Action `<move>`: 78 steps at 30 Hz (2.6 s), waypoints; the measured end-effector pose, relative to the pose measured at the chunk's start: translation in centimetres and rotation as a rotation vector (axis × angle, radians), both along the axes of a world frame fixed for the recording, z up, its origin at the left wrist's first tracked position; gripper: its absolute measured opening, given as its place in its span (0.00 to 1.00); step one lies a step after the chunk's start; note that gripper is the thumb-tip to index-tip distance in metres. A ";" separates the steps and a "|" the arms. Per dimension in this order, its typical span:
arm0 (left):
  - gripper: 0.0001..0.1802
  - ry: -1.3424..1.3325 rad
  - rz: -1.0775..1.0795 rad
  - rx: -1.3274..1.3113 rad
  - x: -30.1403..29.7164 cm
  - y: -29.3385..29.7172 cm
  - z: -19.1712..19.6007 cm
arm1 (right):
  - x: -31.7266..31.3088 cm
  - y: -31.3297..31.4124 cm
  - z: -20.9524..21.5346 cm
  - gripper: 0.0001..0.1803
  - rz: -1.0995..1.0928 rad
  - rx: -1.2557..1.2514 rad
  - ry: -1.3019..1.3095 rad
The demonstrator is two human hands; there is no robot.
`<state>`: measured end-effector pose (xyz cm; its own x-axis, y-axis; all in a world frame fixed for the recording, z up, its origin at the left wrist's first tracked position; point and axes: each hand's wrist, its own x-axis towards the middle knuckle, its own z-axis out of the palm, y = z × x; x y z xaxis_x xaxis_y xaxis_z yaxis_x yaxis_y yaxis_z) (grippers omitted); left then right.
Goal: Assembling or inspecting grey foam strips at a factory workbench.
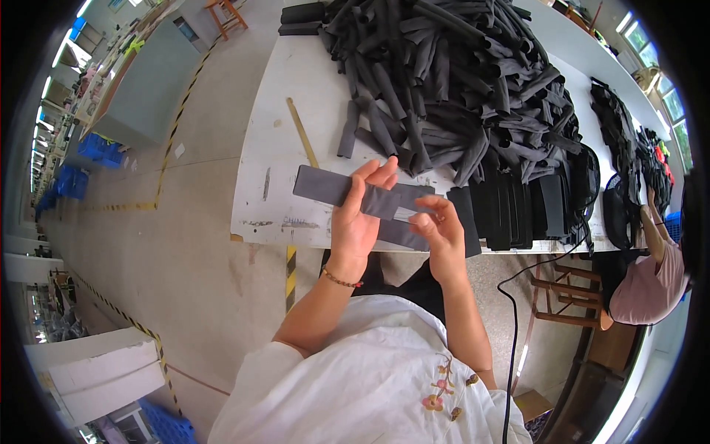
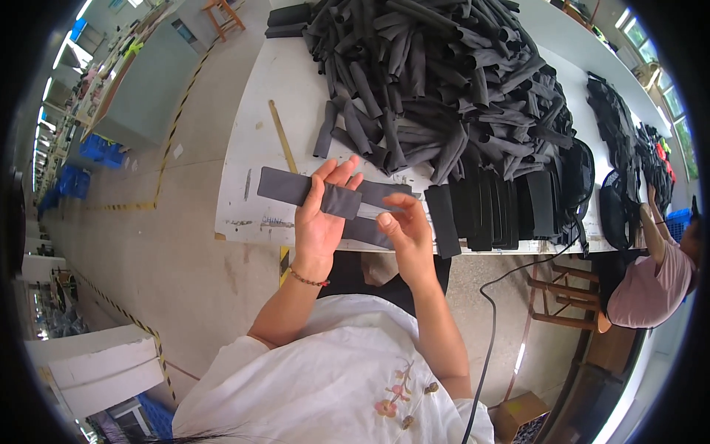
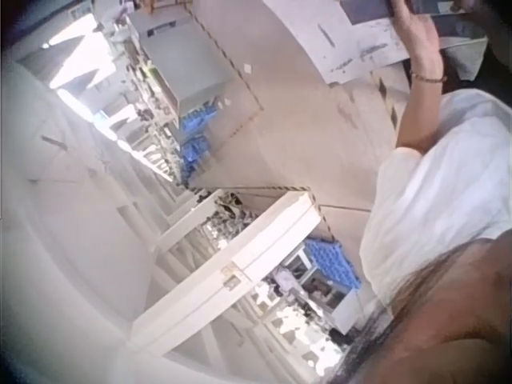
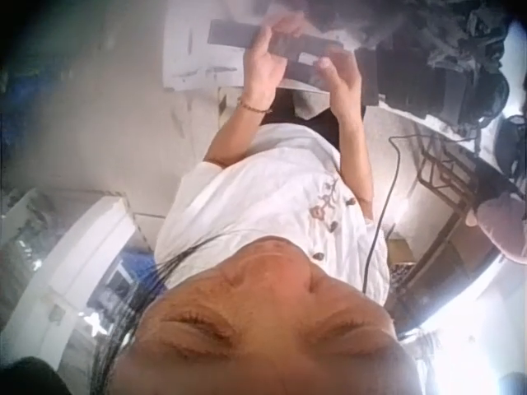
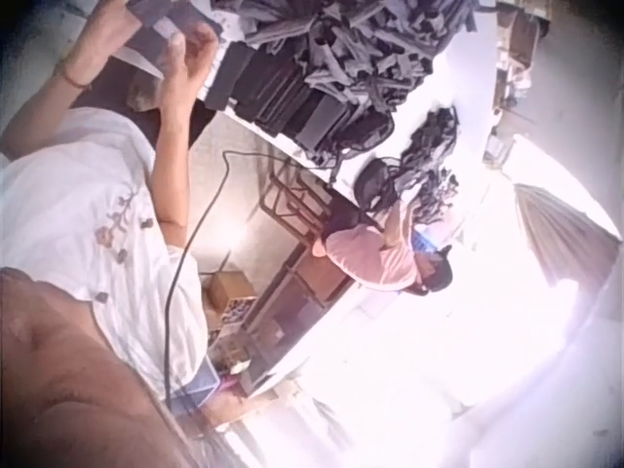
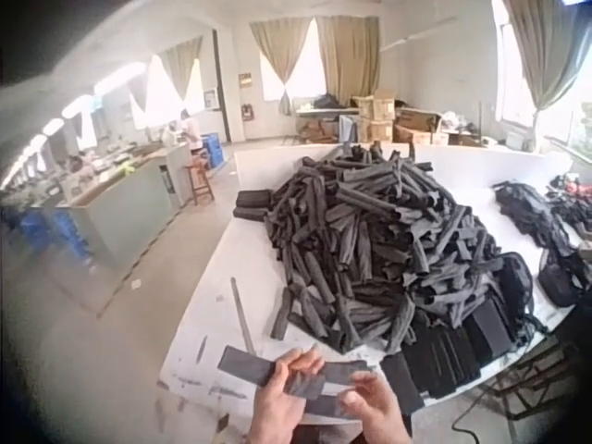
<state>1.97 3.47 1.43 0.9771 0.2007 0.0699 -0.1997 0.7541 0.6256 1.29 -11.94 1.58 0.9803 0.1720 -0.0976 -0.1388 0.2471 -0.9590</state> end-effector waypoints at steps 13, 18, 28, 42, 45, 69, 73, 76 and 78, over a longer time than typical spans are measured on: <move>0.07 0.078 0.122 -0.125 -3.1 5.4 -1.5 | -0.7 1.0 2.6 0.12 -0.102 -0.429 -0.865; 0.06 0.032 0.140 -0.011 -3.1 5.6 -1.0 | -0.2 1.1 1.3 0.04 -0.041 -0.333 -0.626; 0.13 0.351 0.297 0.255 -1.8 4.3 -0.4 | 1.0 0.8 0.2 0.20 0.244 -0.075 0.147; 0.13 0.461 0.180 0.287 -2.4 3.0 -3.0 | 0.1 -1.1 -1.9 0.11 0.153 -0.200 0.172; 0.13 0.461 0.139 0.247 -3.1 3.3 -4.1 | -0.6 -1.3 -3.1 0.09 0.082 -0.324 0.080; 0.17 0.475 0.271 1.207 11.7 12.2 -7.3 | 2.0 -6.9 -7.4 0.06 -0.199 -1.772 -0.571; 0.17 0.512 0.254 0.797 8.3 12.0 -6.5 | 2.4 -7.6 -6.0 0.05 -0.295 -1.664 -0.591; 0.17 0.461 0.207 0.562 6.0 10.3 -5.5 | 2.0 -7.7 -5.8 0.06 -0.283 -1.507 -0.636; 0.15 0.438 0.165 0.400 4.7 9.0 -4.6 | 1.5 -8.0 -5.8 0.05 -0.241 -1.405 -0.566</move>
<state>6.67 12.45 -3.20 0.8906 0.3925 -0.2297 0.0456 0.4254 0.9038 2.82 -19.95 -4.23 0.9338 0.0995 0.3437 0.2229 -0.9131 -0.3414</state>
